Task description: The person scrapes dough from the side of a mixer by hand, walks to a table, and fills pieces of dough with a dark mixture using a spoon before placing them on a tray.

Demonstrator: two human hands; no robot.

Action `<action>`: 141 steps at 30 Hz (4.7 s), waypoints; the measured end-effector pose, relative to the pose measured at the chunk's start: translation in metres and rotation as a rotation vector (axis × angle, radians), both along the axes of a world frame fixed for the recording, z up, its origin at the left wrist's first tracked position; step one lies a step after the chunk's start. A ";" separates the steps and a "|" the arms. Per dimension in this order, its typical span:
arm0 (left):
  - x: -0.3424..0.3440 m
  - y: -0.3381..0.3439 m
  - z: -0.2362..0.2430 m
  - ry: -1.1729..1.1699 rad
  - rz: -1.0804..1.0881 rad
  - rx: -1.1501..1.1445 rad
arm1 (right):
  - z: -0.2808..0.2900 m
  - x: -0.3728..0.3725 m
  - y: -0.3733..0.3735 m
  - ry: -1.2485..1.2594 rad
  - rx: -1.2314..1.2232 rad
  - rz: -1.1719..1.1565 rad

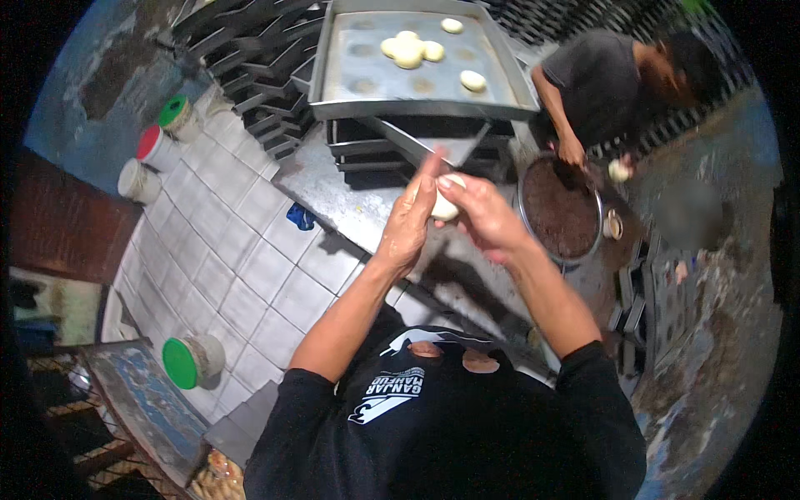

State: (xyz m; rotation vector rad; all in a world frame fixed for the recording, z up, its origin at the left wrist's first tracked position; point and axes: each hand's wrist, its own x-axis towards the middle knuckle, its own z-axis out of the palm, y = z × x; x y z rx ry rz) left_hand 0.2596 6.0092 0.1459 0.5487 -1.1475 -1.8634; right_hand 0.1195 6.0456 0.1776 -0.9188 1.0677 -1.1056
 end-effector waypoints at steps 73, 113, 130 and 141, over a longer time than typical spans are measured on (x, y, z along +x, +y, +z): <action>-0.189 0.122 -0.163 -0.409 -0.485 -0.218 | -0.217 -0.257 0.229 1.329 0.562 -0.838; -0.301 0.106 -0.139 -0.315 -0.502 -0.198 | -0.164 -0.282 0.226 0.856 0.068 -0.924; -0.205 0.262 -0.091 -0.469 -0.338 -0.680 | -0.069 -0.141 0.350 0.884 -0.178 -0.769; -0.126 0.282 -0.060 -0.352 -0.407 -0.253 | -0.090 -0.067 0.364 0.614 -0.205 -0.920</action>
